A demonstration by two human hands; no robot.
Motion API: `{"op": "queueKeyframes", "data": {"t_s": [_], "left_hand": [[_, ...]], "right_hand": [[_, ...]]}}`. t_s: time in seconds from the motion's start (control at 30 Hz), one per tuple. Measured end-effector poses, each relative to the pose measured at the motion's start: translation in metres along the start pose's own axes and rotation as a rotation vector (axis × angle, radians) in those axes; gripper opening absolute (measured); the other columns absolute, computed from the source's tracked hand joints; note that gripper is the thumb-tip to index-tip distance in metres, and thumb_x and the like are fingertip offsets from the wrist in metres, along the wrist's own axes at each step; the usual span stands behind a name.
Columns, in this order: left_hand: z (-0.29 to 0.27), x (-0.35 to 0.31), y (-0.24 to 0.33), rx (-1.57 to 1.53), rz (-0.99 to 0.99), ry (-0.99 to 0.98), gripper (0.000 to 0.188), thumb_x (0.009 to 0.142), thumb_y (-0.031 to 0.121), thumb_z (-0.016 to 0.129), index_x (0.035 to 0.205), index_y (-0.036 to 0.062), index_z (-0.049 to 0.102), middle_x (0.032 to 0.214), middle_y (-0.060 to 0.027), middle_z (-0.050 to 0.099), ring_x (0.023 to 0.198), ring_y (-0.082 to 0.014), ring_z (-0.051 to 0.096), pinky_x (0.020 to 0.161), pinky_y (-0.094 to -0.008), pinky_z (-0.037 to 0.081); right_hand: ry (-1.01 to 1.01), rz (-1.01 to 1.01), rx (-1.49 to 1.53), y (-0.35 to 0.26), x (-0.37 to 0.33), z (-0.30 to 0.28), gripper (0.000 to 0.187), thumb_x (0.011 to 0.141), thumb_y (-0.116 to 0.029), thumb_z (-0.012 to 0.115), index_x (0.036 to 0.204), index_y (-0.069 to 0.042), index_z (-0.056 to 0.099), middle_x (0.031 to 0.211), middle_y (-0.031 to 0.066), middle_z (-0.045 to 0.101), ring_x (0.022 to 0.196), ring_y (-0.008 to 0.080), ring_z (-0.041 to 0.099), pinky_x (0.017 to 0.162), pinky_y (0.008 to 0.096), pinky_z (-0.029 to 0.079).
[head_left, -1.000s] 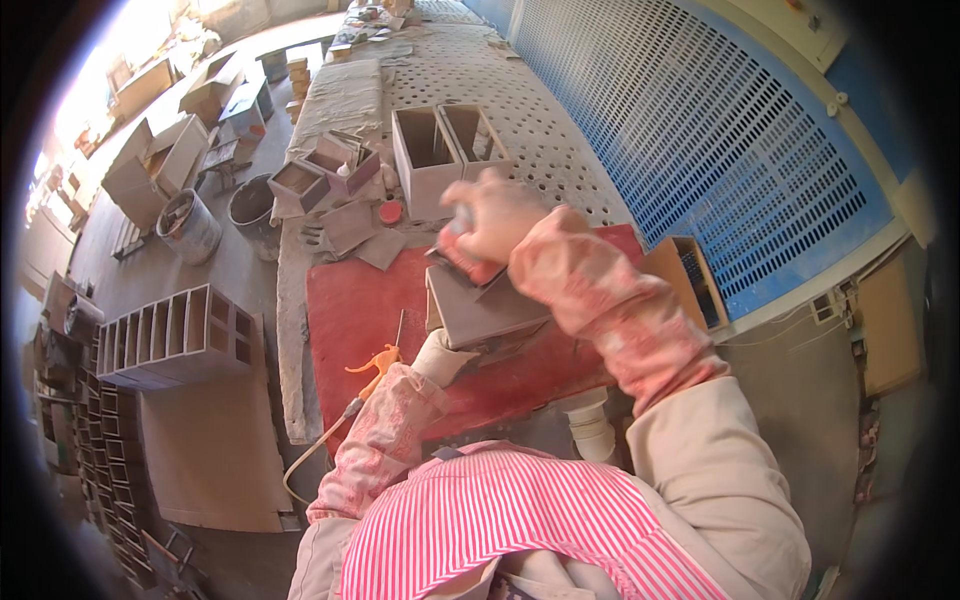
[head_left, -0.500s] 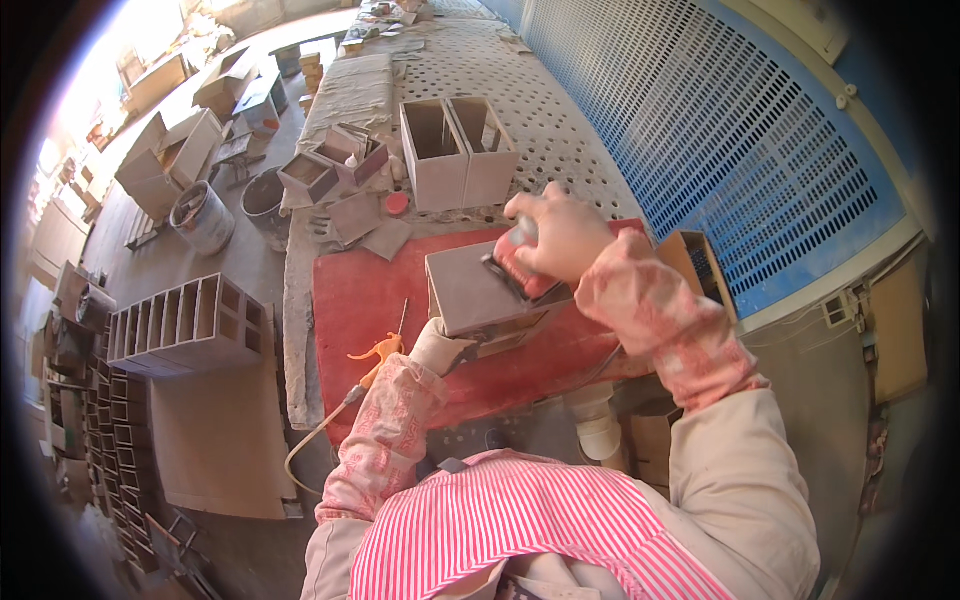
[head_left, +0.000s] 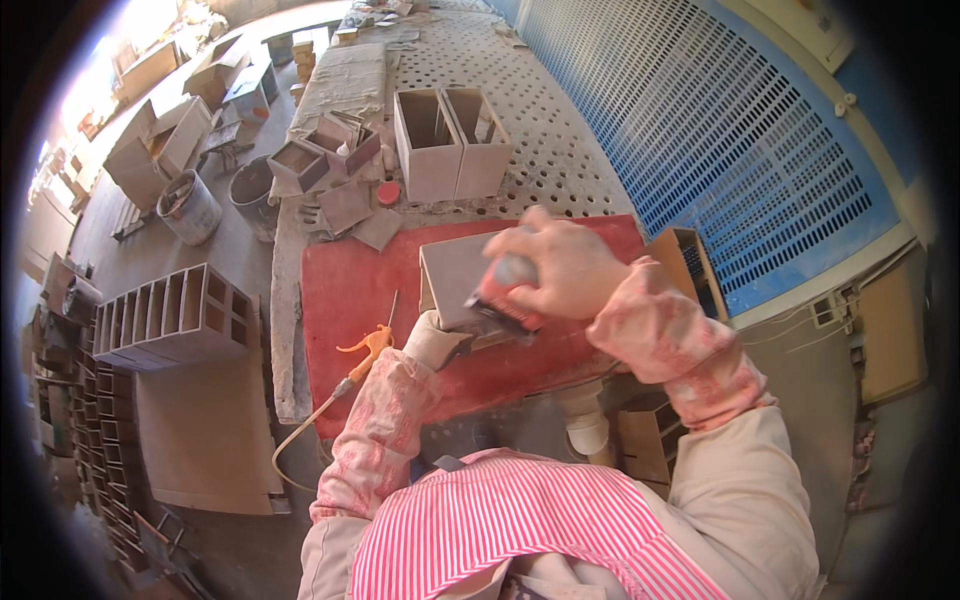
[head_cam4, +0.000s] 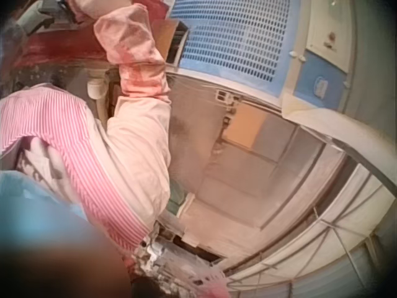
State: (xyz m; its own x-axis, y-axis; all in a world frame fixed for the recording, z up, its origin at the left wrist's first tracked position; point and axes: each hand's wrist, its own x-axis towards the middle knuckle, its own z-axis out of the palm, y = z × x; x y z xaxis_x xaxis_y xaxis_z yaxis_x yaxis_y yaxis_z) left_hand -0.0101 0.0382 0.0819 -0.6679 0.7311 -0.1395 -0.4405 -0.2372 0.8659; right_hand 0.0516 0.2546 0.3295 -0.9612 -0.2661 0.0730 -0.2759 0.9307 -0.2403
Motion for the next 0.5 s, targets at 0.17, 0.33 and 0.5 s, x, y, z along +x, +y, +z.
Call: {"op": "queueKeyframes", "data": {"t_s": [0.17, 0.33, 0.5], "left_hand": [[-0.002, 0.005, -0.007, 0.085, -0.026, 0.063, 0.019, 0.089, -0.008, 0.076, 0.107, -0.0008, 0.08, 0.085, -0.0061, 0.075, 0.068, -0.0143, 0.069, 0.061, -0.0292, 0.054], [-0.012, 0.013, -0.025, 0.066, -0.07, 0.097, 0.025, 0.089, -0.004, 0.082, 0.113, 0.0025, 0.079, 0.095, -0.0031, 0.078, 0.076, -0.0131, 0.07, 0.063, -0.0303, 0.054], [-0.013, -0.011, 0.007, 0.146, 0.011, 0.06, 0.047, 0.091, 0.001, 0.083, 0.135, 0.0037, 0.07, 0.117, -0.0045, 0.075, 0.103, -0.0167, 0.072, 0.08, -0.0304, 0.059]], "right_hand": [[-0.021, 0.443, -0.068, 0.034, 0.026, -0.022, 0.059, 0.085, -0.033, 0.08, 0.141, -0.023, 0.068, 0.129, 0.0221, 0.06, 0.111, 0.0422, 0.071, 0.099, 0.0493, 0.059], [0.039, 0.256, -0.004, -0.026, 0.058, 0.004, 0.055, 0.084, -0.036, 0.077, 0.137, -0.024, 0.072, 0.127, 0.0213, 0.064, 0.116, 0.0431, 0.071, 0.101, 0.0521, 0.059], [-0.074, 0.196, 0.089, -0.05, 0.047, 0.005, 0.057, 0.088, -0.04, 0.078, 0.143, -0.029, 0.069, 0.132, 0.0188, 0.062, 0.118, 0.0457, 0.07, 0.104, 0.0538, 0.056]]}}
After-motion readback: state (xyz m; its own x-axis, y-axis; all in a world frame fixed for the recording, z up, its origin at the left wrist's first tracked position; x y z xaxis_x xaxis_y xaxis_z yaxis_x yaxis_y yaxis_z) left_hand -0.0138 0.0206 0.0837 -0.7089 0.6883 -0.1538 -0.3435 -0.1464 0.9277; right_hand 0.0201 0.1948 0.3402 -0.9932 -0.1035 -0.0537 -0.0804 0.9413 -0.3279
